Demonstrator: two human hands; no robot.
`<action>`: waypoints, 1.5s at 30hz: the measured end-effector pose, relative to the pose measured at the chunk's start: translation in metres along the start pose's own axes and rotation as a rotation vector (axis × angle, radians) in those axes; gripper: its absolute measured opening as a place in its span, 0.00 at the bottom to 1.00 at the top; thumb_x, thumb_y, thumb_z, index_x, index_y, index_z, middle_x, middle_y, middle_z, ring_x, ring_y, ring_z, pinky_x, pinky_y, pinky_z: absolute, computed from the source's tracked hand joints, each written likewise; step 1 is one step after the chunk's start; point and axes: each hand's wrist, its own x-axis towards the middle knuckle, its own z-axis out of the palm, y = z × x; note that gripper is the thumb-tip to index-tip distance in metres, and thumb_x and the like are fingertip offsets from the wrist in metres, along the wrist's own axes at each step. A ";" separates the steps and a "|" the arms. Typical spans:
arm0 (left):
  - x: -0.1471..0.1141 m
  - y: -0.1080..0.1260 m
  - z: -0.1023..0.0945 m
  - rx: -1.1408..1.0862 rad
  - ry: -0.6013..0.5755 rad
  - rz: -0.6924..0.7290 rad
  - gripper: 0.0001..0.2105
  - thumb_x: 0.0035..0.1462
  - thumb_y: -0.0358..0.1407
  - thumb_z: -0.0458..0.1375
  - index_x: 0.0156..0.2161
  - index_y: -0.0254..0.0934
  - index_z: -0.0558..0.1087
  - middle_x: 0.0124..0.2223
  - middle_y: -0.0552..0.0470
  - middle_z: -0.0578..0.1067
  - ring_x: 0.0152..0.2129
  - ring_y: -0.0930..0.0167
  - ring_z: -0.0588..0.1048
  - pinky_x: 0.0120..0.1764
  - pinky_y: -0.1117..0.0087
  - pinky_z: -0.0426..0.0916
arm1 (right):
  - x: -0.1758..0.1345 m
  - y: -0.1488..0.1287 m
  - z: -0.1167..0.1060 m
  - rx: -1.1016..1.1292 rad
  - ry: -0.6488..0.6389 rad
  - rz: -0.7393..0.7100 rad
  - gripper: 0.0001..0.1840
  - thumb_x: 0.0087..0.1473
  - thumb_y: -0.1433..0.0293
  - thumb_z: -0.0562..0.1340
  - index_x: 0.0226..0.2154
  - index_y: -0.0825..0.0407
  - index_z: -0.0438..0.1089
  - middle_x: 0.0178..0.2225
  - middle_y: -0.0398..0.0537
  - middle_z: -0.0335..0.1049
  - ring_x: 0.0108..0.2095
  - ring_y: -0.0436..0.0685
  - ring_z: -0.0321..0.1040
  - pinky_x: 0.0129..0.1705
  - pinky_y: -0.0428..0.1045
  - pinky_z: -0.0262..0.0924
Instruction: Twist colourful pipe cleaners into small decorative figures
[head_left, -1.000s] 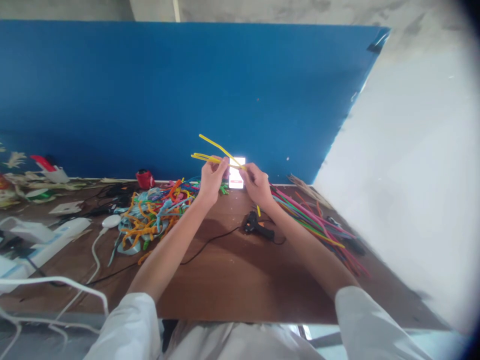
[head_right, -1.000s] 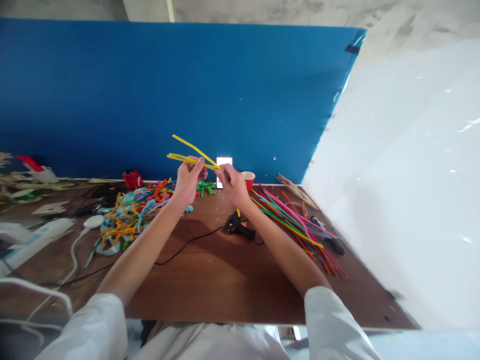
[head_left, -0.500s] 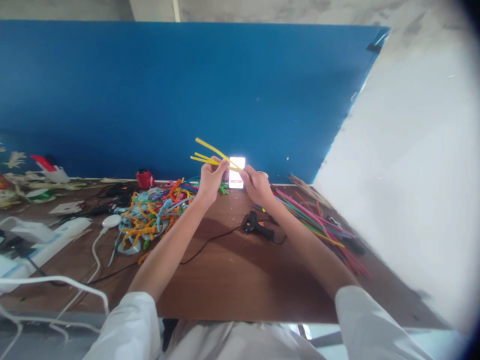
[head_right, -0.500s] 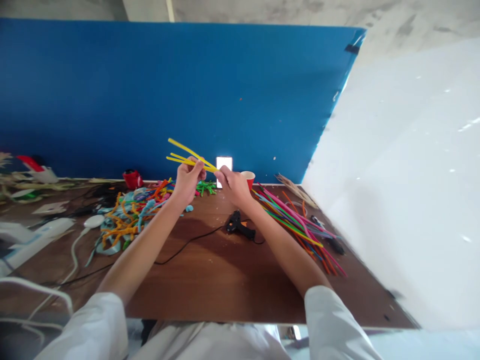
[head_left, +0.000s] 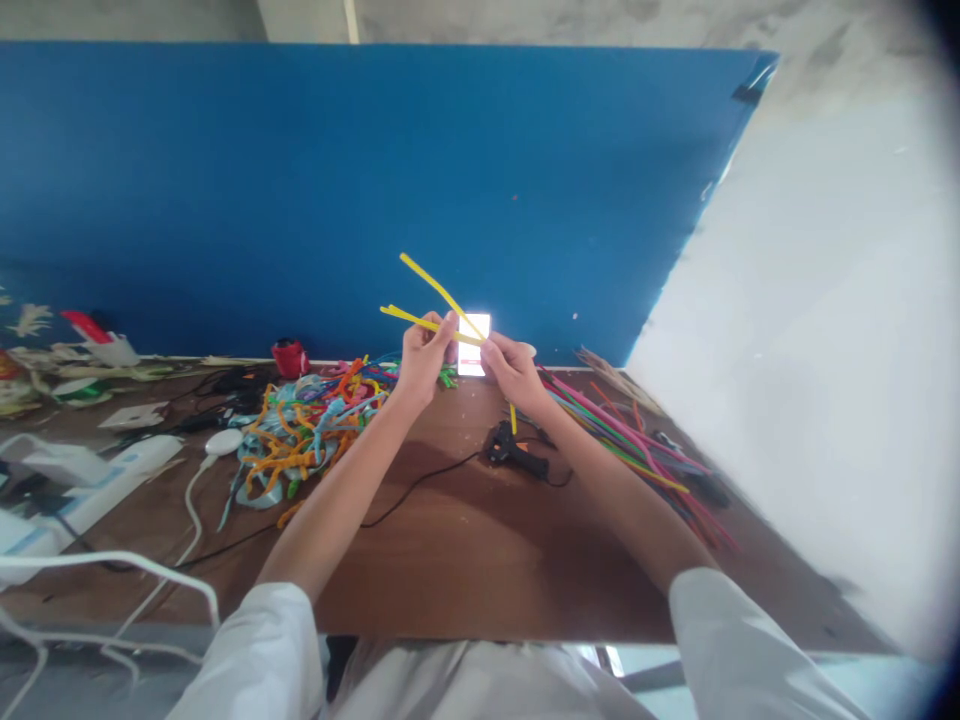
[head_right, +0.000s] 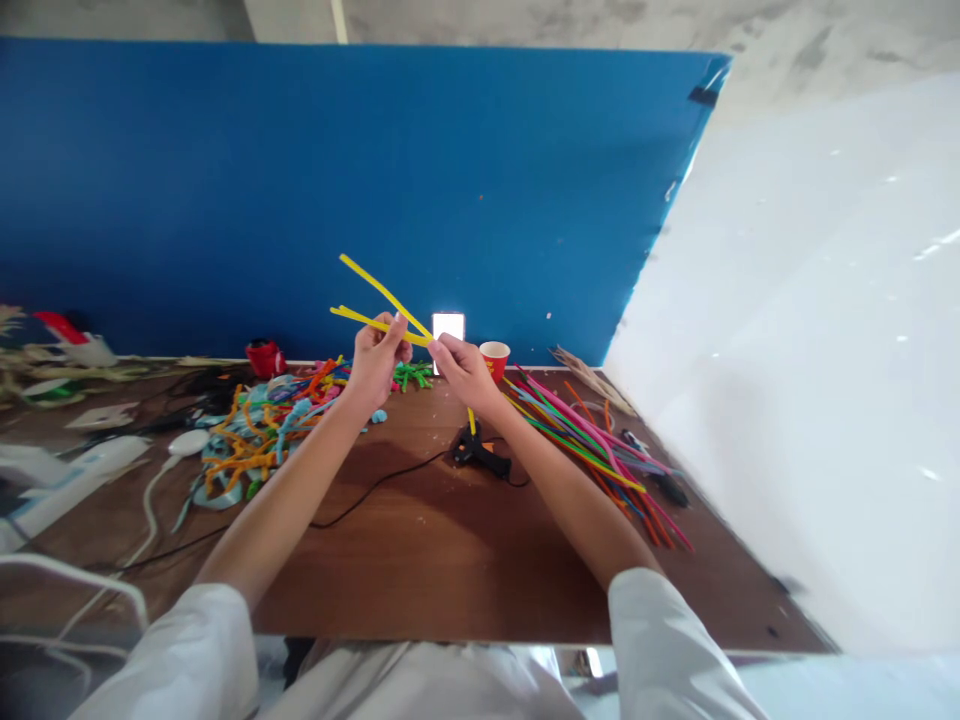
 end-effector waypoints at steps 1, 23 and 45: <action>0.000 0.000 0.000 0.003 0.005 -0.003 0.20 0.57 0.47 0.64 0.24 0.37 0.62 0.17 0.59 0.64 0.14 0.81 0.61 0.20 0.77 0.57 | 0.000 0.000 0.000 -0.002 -0.006 0.000 0.28 0.64 0.48 0.51 0.22 0.50 0.54 0.18 0.36 0.51 0.20 0.45 0.47 0.24 0.46 0.44; 0.004 -0.003 0.000 -0.003 0.010 0.009 0.19 0.55 0.46 0.65 0.24 0.37 0.63 0.17 0.60 0.64 0.13 0.81 0.61 0.18 0.77 0.55 | -0.001 0.001 0.005 0.138 0.031 0.010 0.27 0.62 0.50 0.58 0.20 0.50 0.55 0.17 0.35 0.50 0.19 0.45 0.46 0.22 0.46 0.42; -0.003 0.005 0.003 0.002 0.022 0.014 0.21 0.56 0.48 0.64 0.23 0.37 0.62 0.16 0.60 0.63 0.13 0.81 0.62 0.19 0.78 0.56 | -0.004 0.000 0.007 -0.030 0.032 -0.002 0.27 0.66 0.50 0.50 0.22 0.50 0.55 0.18 0.37 0.51 0.21 0.46 0.48 0.24 0.47 0.44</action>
